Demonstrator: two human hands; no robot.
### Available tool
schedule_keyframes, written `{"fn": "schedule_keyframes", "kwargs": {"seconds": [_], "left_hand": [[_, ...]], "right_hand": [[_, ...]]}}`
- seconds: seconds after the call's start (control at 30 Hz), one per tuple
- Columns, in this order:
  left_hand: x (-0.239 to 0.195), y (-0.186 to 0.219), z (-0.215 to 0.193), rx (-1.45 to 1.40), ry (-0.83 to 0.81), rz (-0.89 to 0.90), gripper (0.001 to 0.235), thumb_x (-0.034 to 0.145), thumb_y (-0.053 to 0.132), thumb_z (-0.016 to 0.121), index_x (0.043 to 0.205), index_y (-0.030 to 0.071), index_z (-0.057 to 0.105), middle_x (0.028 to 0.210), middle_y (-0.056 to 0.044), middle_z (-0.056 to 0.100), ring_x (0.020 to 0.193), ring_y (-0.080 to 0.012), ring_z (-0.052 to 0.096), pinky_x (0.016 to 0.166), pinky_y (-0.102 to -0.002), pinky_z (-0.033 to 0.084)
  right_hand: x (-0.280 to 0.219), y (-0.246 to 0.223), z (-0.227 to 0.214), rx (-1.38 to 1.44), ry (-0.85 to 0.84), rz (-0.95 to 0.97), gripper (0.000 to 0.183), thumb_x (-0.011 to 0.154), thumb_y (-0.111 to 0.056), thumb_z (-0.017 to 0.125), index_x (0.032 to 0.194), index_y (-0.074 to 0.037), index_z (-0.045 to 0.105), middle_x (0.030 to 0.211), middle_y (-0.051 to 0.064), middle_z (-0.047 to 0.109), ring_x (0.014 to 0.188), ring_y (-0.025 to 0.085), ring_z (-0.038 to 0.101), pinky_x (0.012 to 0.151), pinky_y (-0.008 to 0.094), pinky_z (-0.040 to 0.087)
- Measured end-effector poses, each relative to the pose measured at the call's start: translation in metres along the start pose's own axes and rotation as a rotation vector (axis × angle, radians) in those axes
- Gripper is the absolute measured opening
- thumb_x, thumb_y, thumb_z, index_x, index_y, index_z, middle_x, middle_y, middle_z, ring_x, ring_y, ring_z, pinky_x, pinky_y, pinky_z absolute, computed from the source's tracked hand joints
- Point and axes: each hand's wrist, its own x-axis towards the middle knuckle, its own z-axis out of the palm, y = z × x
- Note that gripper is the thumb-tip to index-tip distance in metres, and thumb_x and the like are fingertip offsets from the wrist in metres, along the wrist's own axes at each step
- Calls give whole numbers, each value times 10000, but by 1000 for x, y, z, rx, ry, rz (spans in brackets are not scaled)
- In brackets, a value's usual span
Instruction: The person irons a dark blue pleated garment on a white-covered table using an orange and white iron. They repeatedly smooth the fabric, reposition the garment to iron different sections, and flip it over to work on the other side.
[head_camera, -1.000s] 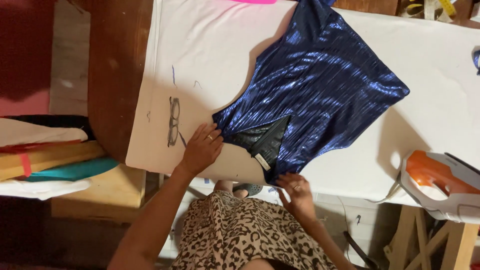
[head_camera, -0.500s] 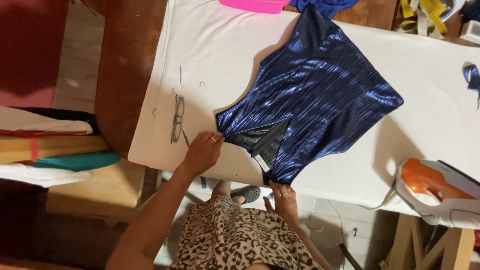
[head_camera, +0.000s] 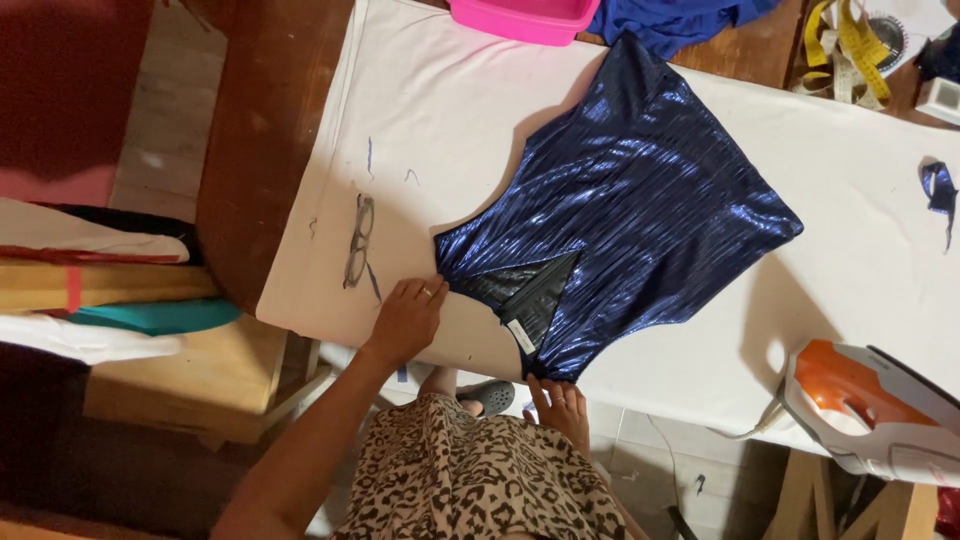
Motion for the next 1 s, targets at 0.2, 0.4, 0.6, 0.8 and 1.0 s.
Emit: {"fn": "schedule_keyframes", "kwargs": {"seconds": [0.2,0.4,0.6,0.8,1.0], "left_hand": [[-5,6,0,20,111,-15,396,925,130,552,1299,24,629,1337,-147,625,1034,-304,591,943,-436,460],[1,10,-11,70,165,-63,283,941,140,555,1189,76,678,1044,-93,643,843,-263,582,762,-402,457],[-8,6,11,91,231,-69,274,962,204,568,1193,112,683,856,-90,627,724,-247,579,678,-390,442],[-15,8,6,153,61,-82,446,925,227,591,1361,141,624,901,-44,721,790,-248,633,688,-410,464],[-11,9,4,125,-5,-113,435,955,229,561,1377,141,616,886,-52,723,792,-248,642,686,-399,480]], "right_hand": [[-6,0,8,-98,35,-8,776,789,-574,648,1474,-262,458,1138,26,572,1008,276,560,848,430,500],[6,-11,-18,79,-568,153,1007,816,-794,512,1601,-253,187,1047,-5,661,906,226,635,751,367,480],[7,-14,-12,29,-440,123,944,837,-678,547,1601,-245,200,975,-30,677,689,175,608,547,339,390],[-10,-20,-8,-14,-364,125,906,862,-605,569,1602,-226,208,912,-50,685,535,143,610,382,315,351],[16,-17,-51,310,-691,204,962,857,-744,484,1607,-286,93,1307,42,579,1003,233,665,685,381,548]]}}
